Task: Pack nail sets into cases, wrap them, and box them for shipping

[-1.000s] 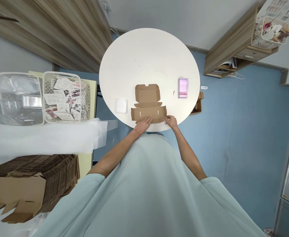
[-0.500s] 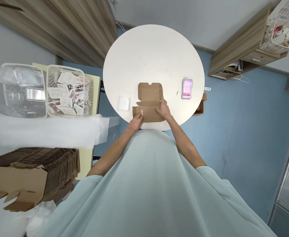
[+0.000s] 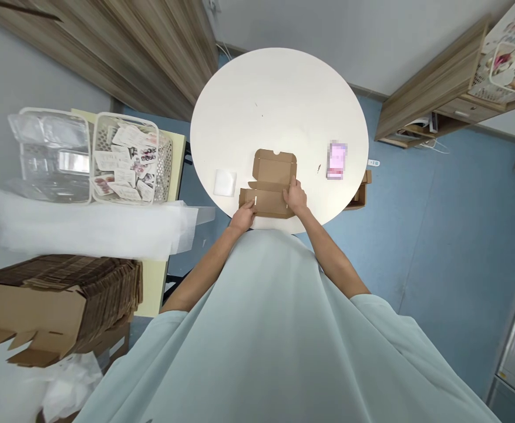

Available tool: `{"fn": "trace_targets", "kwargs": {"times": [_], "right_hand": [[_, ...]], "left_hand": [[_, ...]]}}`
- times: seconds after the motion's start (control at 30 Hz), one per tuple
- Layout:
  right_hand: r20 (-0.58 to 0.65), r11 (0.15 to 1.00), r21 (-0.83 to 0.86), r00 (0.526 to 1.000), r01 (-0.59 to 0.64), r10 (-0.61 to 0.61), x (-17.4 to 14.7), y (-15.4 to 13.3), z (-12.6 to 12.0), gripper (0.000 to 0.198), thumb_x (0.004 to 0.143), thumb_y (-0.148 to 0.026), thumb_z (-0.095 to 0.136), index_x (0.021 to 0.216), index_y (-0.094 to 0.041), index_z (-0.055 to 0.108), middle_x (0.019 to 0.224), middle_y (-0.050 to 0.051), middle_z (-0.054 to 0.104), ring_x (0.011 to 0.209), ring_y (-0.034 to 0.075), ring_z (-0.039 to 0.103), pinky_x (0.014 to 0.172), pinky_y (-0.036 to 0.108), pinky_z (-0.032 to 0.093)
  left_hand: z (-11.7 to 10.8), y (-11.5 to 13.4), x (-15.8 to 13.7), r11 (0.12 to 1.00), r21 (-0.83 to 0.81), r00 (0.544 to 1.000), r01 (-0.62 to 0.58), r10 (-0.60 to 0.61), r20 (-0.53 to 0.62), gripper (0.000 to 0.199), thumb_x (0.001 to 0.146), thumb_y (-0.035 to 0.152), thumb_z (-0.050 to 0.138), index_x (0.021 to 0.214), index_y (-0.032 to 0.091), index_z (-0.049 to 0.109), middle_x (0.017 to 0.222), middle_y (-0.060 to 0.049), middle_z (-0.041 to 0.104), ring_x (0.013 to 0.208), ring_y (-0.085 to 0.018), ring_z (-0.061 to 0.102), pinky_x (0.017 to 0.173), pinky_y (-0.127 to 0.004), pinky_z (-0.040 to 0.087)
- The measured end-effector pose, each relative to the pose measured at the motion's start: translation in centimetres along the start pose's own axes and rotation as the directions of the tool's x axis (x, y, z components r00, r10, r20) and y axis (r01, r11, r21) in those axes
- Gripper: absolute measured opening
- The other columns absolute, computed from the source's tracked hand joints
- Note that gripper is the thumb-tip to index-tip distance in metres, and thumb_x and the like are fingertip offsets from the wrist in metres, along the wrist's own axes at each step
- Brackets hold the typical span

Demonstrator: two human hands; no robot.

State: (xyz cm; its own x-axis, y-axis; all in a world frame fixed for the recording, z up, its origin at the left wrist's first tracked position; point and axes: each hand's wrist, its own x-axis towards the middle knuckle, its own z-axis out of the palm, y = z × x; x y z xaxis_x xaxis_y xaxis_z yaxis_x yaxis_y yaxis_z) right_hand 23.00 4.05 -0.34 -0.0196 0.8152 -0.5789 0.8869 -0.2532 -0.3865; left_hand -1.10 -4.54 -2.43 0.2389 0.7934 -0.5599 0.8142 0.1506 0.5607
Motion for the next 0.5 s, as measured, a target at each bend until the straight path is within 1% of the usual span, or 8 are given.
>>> {"fn": "trace_targets", "kwargs": {"times": [0.1,0.17,0.23,0.3,0.37,0.43,0.5], "right_hand": [[-0.015,0.998,0.067,1.000,-0.019,0.020,1.4,-0.9,0.4,0.080,0.110,-0.033,0.050,0.180,-0.006,0.022,0.161,0.033,0.058,0.139,0.048,0.067,0.117,0.063,0.057],[-0.003,0.996,0.090,1.000,-0.020,0.021,1.8,-1.3,0.7,0.082,0.109,-0.034,0.054,0.180,-0.007,0.023,0.156,0.031,0.062,0.141,0.046,0.065,0.120,0.062,0.056],[0.007,0.994,0.107,1.000,-0.007,0.006,1.6,-1.4,1.0,0.086,0.107,-0.036,0.060,0.180,-0.009,0.024,0.157,0.029,0.060,0.138,0.044,0.067,0.120,0.059,0.057],[0.016,0.993,0.117,1.000,0.007,-0.009,1.0,-1.2,1.3,0.093,0.106,-0.041,0.066,0.182,-0.013,0.022,0.162,0.029,0.054,0.133,0.043,0.070,0.116,0.057,0.059],[0.040,0.994,0.105,0.999,0.022,-0.026,0.0,-0.7,1.5,0.105,0.102,-0.047,0.075,0.185,-0.020,0.017,0.165,0.027,0.048,0.132,0.044,0.071,0.113,0.058,0.061],[0.083,0.995,0.079,0.995,0.057,-0.064,-1.1,0.0,1.8,0.123,0.095,-0.051,0.086,0.187,-0.026,0.009,0.167,0.026,0.045,0.138,0.045,0.067,0.113,0.058,0.061],[0.132,0.992,0.053,0.984,0.112,-0.118,-2.2,0.8,2.1,0.142,0.086,-0.051,0.097,0.187,-0.030,0.000,0.173,0.026,0.038,0.148,0.045,0.061,0.116,0.058,0.059]], "left_hand": [[0.0,-0.1,0.0,1.000,-0.004,1.000,-0.014,0.014,-0.009,0.040,0.091,0.009,0.062,0.122,0.018,0.086,0.175,-0.013,0.058,0.167,-0.036,0.051,0.137,-0.055,0.046],[0.0,-0.1,0.1,0.999,0.023,1.000,-0.028,0.028,-0.009,0.041,0.091,0.008,0.059,0.120,0.019,0.086,0.174,-0.012,0.059,0.165,-0.035,0.054,0.137,-0.052,0.046],[-0.1,-0.1,0.1,0.998,0.047,0.999,-0.039,0.040,-0.010,0.041,0.092,0.006,0.057,0.117,0.018,0.087,0.174,-0.012,0.059,0.163,-0.034,0.056,0.137,-0.049,0.047],[-0.1,-0.1,0.2,0.998,0.050,0.999,-0.044,0.044,-0.011,0.040,0.091,0.006,0.056,0.115,0.017,0.087,0.173,-0.013,0.060,0.161,-0.036,0.057,0.135,-0.049,0.049],[-0.2,-0.1,0.3,0.998,0.043,0.999,-0.036,0.037,-0.013,0.039,0.091,0.005,0.055,0.112,0.016,0.086,0.171,-0.015,0.062,0.156,-0.038,0.062,0.132,-0.051,0.051],[-0.3,-0.2,0.4,0.999,0.031,1.000,-0.013,0.014,-0.023,0.038,0.091,0.004,0.054,0.111,0.017,0.085,0.168,-0.015,0.065,0.149,-0.037,0.067,0.128,-0.049,0.053],[-0.4,-0.3,0.5,1.000,0.007,0.999,0.025,-0.025,-0.048,0.040,0.092,0.003,0.055,0.118,0.018,0.082,0.163,-0.014,0.069,0.142,-0.034,0.072,0.124,-0.046,0.055]]}}
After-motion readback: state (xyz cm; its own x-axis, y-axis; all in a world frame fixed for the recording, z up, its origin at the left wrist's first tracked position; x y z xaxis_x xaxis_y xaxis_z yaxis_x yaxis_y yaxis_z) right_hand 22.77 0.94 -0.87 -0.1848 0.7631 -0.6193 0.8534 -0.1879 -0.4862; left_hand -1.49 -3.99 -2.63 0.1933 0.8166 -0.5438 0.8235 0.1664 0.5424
